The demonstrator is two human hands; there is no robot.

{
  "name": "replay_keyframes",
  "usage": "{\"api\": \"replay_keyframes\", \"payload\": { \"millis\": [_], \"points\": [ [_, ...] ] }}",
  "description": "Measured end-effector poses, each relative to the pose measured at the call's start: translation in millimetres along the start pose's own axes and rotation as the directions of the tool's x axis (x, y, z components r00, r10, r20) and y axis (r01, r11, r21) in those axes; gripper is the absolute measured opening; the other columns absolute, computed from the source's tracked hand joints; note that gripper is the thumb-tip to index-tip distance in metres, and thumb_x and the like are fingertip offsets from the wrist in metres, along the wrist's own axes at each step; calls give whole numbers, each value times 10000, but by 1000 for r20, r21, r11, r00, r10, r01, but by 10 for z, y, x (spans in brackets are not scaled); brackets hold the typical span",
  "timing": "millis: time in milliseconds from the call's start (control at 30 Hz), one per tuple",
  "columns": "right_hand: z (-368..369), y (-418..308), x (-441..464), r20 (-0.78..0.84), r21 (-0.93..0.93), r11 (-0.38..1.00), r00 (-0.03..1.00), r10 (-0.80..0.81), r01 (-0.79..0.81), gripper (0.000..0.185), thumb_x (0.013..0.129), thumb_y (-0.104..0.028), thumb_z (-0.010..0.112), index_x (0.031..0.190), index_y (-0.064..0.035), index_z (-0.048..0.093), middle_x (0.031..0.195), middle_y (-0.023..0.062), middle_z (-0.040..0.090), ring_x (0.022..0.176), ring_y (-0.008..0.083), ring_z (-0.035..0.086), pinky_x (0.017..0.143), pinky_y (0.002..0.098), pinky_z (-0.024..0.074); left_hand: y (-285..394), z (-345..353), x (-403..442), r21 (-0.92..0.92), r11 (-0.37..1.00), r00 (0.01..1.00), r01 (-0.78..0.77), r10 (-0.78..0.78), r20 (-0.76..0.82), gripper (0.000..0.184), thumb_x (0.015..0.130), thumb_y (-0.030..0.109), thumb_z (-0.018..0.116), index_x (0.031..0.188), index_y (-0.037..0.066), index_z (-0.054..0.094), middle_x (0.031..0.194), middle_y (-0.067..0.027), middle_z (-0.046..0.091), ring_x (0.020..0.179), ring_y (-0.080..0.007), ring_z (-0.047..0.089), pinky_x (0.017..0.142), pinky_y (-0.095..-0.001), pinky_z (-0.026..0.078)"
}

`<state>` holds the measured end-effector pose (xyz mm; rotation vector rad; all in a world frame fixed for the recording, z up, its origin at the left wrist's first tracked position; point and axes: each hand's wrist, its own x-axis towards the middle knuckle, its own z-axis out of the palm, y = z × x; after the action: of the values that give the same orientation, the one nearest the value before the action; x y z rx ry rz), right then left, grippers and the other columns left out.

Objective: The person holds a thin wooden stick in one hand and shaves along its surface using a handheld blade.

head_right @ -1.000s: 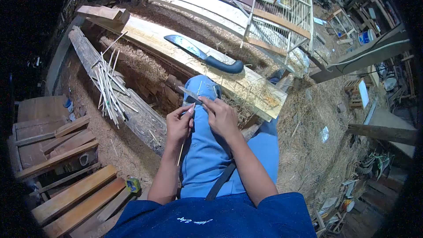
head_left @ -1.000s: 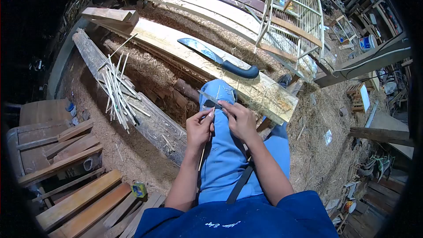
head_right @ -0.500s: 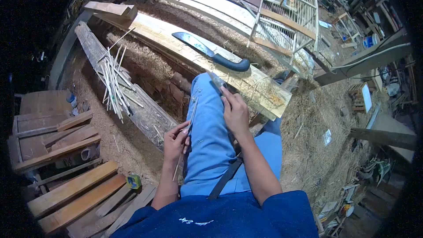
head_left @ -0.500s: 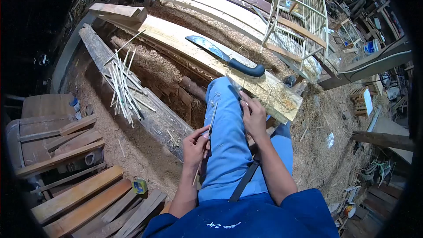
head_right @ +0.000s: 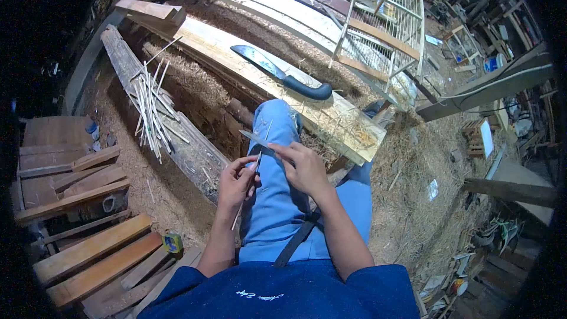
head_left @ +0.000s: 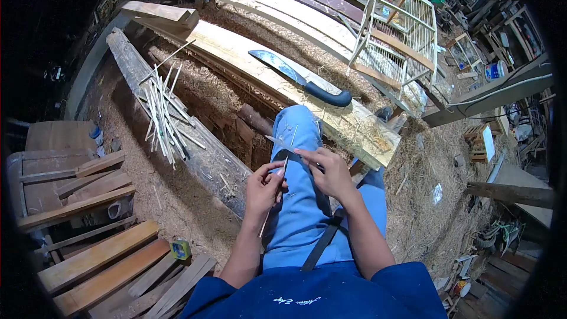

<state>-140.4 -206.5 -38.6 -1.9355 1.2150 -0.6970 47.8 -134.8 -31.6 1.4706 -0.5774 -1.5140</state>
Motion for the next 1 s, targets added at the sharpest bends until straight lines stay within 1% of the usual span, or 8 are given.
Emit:
{"api": "replay_keyframes", "payload": {
  "millis": [100, 233, 433, 600, 700, 833, 900, 1000],
  "points": [
    [-24, 36, 16, 15, -44, 998, 999, -32, 33, 365, 856, -68, 649, 1189, -198, 721, 833, 134, 639, 740, 331, 640, 686, 413, 516, -9, -79, -218, 91, 994, 998, 63, -63, -3, 268, 983, 159, 624, 1209, 16, 612, 693, -35, 651, 423, -47, 476, 362, -202, 315],
    [-12, -73, -39, 47, -109, 994, 998, -29, 34, 366, 858, -84, 650, 1191, -220, 718, 819, 124, 620, 731, 329, 639, 662, 429, 510, -78, -219, -419, 42, 993, 994, 107, -105, -41, 196, 985, 157, 631, 1106, 3, 645, 649, -45, 635, 415, -54, 473, 376, -213, 326],
    [-91, -391, -145, 228, -288, 951, 973, -42, 108, 407, 856, -122, 650, 1232, -275, 686, 812, 88, 599, 684, 319, 644, 597, 441, 520, -230, -177, -470, -6, 997, 986, 79, -79, -146, 199, 979, 175, 645, 1059, -7, 636, 628, -46, 611, 385, -59, 457, 342, -206, 299],
    [-187, -448, -64, 354, -473, 843, 932, -82, 254, 439, 796, -126, 688, 1197, -305, 686, 842, 67, 617, 661, 301, 658, 566, 428, 530, -299, -151, -524, -75, 993, 979, 86, -99, -177, 183, 965, 135, 656, 1055, -24, 662, 624, -48, 611, 387, -51, 449, 340, -202, 302],
    [-248, -394, 166, 364, -511, 835, 931, -1, 201, 491, 775, -119, 676, 1232, -296, 649, 895, 108, 626, 739, 341, 685, 618, 460, 555, -277, -165, -516, -57, 995, 979, 81, -90, -185, 178, 962, 120, 654, 1051, -33, 673, 622, -48, 613, 392, -46, 446, 341, -204, 304],
    [-292, -225, 514, 191, -625, 778, 979, 69, 67, 453, 771, -140, 702, 1194, -300, 679, 881, 117, 633, 724, 324, 685, 615, 457, 553, -242, -171, -507, -44, 995, 979, 84, -91, -181, 185, 961, 115, 651, 1055, -42, 675, 624, -46, 618, 396, -44, 444, 342, -204, 300],
    [-303, -270, 535, 159, -638, 766, 987, 31, 79, 445, 768, -142, 713, 1179, -311, 691, 868, 117, 633, 714, 314, 684, 617, 449, 559, -234, -166, -450, -40, 997, 982, 67, -73, -171, 191, 961, 120, 651, 1058, -42, 675, 629, -45, 620, 395, -45, 444, 343, -203, 297],
    [-254, -352, 371, 306, -535, 815, 950, -59, 223, 461, 780, -148, 698, 1212, -309, 670, 859, 97, 630, 700, 309, 681, 600, 439, 561, -197, -163, -347, -48, 998, 987, 45, -52, -152, 203, 963, 133, 651, 1062, -43, 675, 638, -46, 625, 396, -47, 446, 345, -202, 295]
  ]
}}
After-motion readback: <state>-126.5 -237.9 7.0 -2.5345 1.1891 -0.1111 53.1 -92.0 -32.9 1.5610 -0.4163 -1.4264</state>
